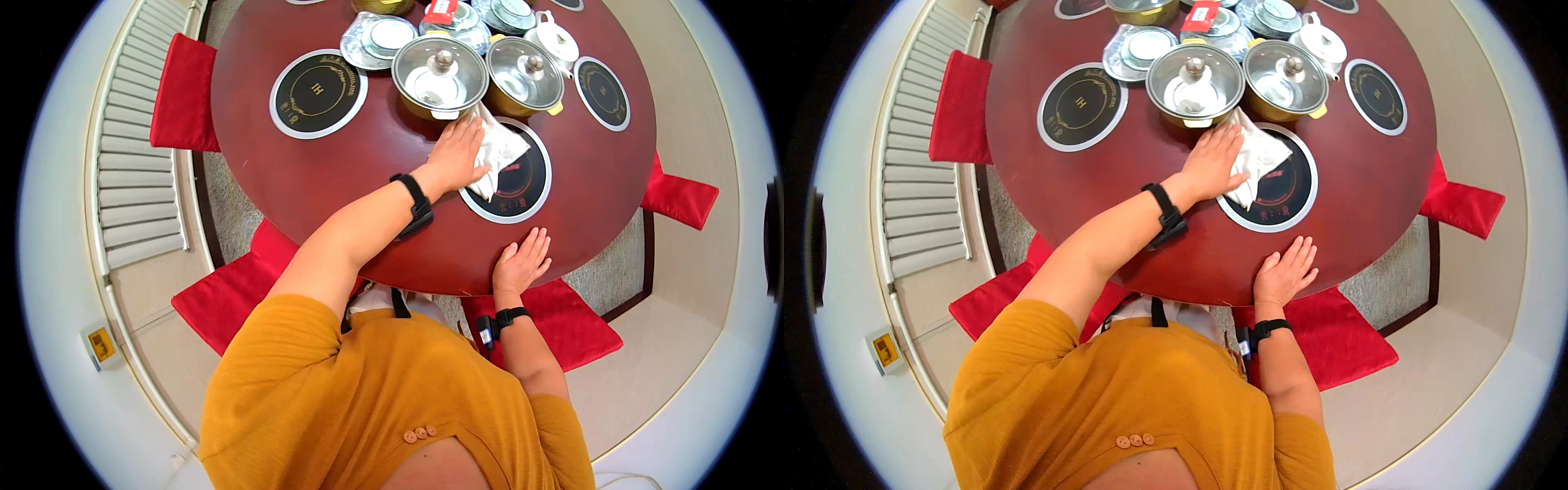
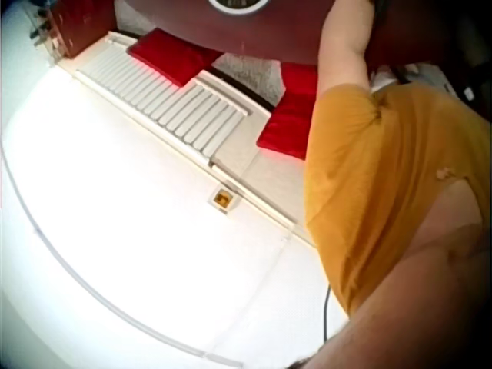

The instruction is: The person wipes a circular table surface using a cloth, moving hot pot lids and dishes. The person then wipes a wall and a cable using the cloth.

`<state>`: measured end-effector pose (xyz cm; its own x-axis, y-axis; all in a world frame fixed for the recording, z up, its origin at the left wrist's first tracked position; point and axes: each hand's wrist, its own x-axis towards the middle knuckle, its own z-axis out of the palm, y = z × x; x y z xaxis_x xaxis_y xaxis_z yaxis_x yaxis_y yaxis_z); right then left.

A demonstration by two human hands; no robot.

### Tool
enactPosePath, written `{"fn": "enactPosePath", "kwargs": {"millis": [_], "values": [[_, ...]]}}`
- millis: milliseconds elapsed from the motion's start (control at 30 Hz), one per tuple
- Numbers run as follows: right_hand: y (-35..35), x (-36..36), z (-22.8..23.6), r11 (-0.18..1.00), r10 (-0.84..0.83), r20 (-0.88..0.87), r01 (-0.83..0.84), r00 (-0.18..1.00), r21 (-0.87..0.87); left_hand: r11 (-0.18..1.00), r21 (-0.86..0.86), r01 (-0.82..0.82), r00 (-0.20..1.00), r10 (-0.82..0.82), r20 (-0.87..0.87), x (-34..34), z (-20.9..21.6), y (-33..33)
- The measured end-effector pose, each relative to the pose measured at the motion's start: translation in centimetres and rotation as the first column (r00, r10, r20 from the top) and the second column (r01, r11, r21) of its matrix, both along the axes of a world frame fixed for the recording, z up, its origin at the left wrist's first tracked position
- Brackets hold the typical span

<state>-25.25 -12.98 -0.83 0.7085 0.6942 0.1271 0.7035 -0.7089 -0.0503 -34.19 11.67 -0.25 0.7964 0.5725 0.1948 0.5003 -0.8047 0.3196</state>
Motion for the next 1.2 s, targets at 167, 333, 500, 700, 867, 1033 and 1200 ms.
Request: {"fn": "enactPosePath", "kwargs": {"millis": [167,333,500,700,867,1033,1200], "values": [[0.0,0.1,0.0,1.000,0.000,0.025,0.000,1.000,-0.022,0.999,0.008,0.035,0.998,-0.034,-0.047,-8.1,1.4,-2.9],[0.0,0.2,-0.2,1.000,-0.004,0.025,0.005,1.000,-0.021,0.986,-0.012,-0.168,0.977,0.165,-0.131,-15.9,2.7,-4.4],[0.0,0.2,0.2,1.000,0.008,0.021,-0.008,1.000,-0.018,0.916,0.124,-0.383,0.911,0.396,-0.113,-16.4,-0.1,-1.9],[-0.2,0.1,0.2,1.000,0.011,0.027,-0.011,1.000,-0.027,0.935,0.091,-0.343,0.938,0.346,-0.023,-13.4,-0.6,3.2],[-0.2,0.1,0.4,0.999,0.000,0.025,0.001,1.000,-0.044,0.957,0.156,-0.243,0.952,0.267,-0.151,-13.1,-0.1,9.1],[-0.1,0.0,0.3,0.999,0.012,0.032,-0.011,0.999,-0.037,0.964,0.126,-0.236,0.947,0.257,-0.194,-12.8,0.2,11.4],[-0.3,0.3,0.1,1.000,0.007,0.019,-0.007,1.000,-0.026,0.961,0.152,-0.233,0.954,0.256,-0.157,-14.7,-0.2,10.1]]}}
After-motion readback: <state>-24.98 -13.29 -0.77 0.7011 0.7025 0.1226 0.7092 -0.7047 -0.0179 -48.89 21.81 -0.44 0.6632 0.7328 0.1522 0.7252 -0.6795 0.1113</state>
